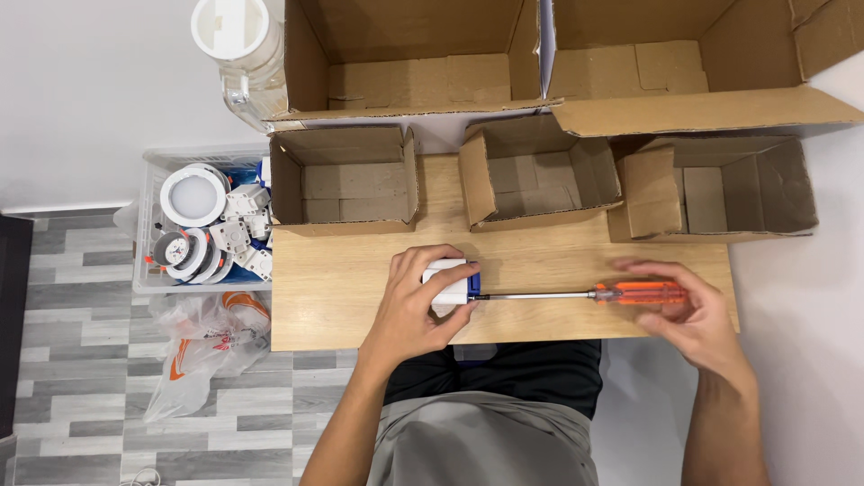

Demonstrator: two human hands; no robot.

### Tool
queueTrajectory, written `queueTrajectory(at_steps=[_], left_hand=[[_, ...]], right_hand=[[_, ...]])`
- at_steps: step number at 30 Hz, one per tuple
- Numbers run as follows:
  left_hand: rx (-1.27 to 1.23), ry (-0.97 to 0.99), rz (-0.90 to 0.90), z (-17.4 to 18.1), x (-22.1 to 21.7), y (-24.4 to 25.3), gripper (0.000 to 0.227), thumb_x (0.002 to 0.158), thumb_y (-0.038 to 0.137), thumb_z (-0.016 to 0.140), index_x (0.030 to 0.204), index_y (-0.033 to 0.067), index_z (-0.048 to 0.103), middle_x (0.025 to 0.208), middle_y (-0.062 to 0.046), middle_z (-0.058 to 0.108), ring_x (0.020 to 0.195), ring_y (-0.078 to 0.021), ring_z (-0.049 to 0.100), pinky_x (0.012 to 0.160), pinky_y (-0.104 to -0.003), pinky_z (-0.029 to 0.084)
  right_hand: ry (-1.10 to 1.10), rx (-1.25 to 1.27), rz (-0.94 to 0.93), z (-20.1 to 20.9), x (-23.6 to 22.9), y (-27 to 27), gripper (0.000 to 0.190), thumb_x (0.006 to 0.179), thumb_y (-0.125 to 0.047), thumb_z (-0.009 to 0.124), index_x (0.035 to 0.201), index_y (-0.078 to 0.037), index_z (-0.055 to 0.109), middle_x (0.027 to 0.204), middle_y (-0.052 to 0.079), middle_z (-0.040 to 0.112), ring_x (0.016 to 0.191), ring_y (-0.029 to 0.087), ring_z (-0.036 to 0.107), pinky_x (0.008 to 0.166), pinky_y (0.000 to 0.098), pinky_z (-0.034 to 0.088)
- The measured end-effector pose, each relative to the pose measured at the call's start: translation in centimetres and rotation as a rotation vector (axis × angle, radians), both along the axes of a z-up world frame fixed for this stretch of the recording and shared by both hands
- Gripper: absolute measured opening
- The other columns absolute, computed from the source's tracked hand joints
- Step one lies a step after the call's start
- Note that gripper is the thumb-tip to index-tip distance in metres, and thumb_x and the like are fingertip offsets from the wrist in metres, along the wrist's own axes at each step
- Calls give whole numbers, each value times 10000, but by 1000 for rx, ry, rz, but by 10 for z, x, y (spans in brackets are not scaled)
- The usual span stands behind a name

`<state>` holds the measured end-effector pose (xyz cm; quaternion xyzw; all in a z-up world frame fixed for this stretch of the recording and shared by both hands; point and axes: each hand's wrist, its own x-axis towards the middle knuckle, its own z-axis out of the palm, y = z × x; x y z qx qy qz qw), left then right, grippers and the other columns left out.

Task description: The person uses a screwdriver to remove screws from a white and blue electrical socket, separating the white faceplate from the blue internal housing. The person then places the separated components into cardboard boxes on the table.

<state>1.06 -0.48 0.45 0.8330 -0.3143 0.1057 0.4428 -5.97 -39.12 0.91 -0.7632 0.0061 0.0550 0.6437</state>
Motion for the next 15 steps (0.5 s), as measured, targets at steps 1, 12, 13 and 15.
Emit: queueTrajectory(at_steps=[1, 12, 13, 15], left_hand=[[0, -3, -1, -1, 1, 0, 400, 993, 244, 817, 1366, 175, 689, 1364, -84, 641, 1202, -291, 628, 1033, -463, 433], [-2, 3, 2, 1, 0, -1, 387, 987, 229, 810, 1352, 169, 695, 1361, -87, 644, 1198, -299, 626, 1036, -470, 427], [-2, 2, 3, 0, 0, 0, 387, 987, 229, 810, 1352, 169, 695, 1361, -87, 644, 1198, -299, 626, 1036, -470, 427], [7, 0, 5, 0, -1, 0, 405, 985, 262, 829, 1357, 180, 691, 1367, -90, 640, 1214, -293, 631, 1043, -475, 429]], right_hand=[[-3, 0, -1, -3, 1, 2, 568, 860, -117, 768, 1390, 43, 641, 1496, 255, 703, 1440, 350, 690, 1149, 458, 633], [-218, 242, -71, -65, -14, -39, 277, 871, 166, 735, 1051, -45, 719, 1237, 228, 691, 1232, 406, 752, 1113, 534, 722], [-218, 242, -69, -73, -16, -45, 277, 871, 166, 735, 1051, -45, 719, 1237, 228, 691, 1232, 406, 752, 1113, 534, 722], [-240, 332, -88, -89, -21, -58, 315, 853, 169, 741, 1059, -68, 720, 1249, 231, 676, 1177, 388, 762, 1086, 573, 720]])
